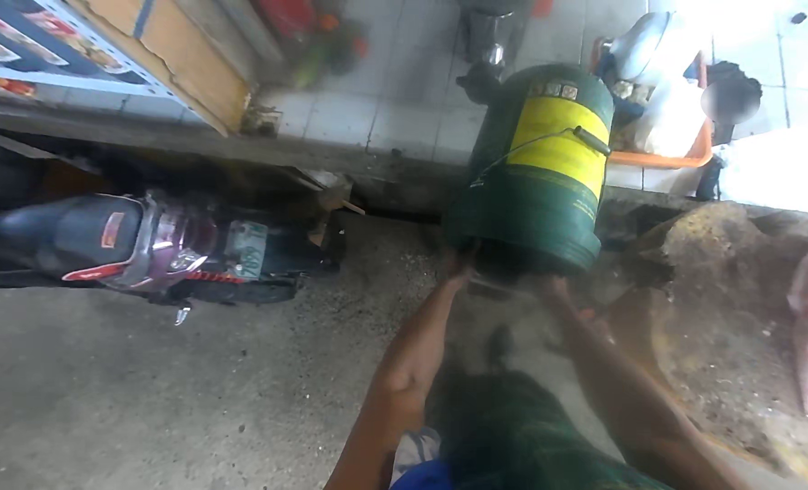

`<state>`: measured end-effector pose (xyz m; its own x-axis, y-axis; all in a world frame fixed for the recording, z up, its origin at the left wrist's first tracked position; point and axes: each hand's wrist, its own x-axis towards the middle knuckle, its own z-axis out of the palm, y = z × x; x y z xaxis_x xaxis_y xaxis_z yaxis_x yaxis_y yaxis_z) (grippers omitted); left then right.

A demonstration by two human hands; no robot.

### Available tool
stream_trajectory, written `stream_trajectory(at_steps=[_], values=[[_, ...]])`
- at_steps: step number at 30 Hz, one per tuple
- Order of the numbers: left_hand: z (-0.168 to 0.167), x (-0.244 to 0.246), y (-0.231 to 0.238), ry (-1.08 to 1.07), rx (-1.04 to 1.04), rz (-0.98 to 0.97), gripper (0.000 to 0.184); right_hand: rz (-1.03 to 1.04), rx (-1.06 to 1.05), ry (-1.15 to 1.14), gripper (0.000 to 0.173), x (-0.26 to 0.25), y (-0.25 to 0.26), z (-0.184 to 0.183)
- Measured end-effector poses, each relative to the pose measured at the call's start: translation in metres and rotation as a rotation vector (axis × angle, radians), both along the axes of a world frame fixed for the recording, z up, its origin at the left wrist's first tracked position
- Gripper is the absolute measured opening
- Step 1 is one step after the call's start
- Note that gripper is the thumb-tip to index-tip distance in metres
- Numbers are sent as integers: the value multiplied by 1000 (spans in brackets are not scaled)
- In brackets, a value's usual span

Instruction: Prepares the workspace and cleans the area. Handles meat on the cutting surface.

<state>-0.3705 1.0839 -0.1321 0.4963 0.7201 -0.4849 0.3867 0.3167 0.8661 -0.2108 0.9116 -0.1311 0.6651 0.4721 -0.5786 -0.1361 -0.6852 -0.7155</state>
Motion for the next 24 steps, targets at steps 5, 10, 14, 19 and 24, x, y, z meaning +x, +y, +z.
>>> stream_trajectory(at_steps=[5, 10, 14, 19, 24], values=[[-6, -1, -1, -32, 37, -24, 41, 17, -42, -13, 29, -4, 3, 5], [-15, -5, 1, 58, 13, -30, 41, -71, -19, 54, 37, -9, 3, 3], [-24, -6, 5, 13, -1, -36, 46, 19, -71, 9, 37, -9, 3, 6], [-9, -4, 2, 36, -9, -66, 44, -15, -45, 54, 37, -8, 1, 1], [-29, -8, 4, 74, 25, -147, 40, -165, 73, 137, 34, -9, 1, -7]])
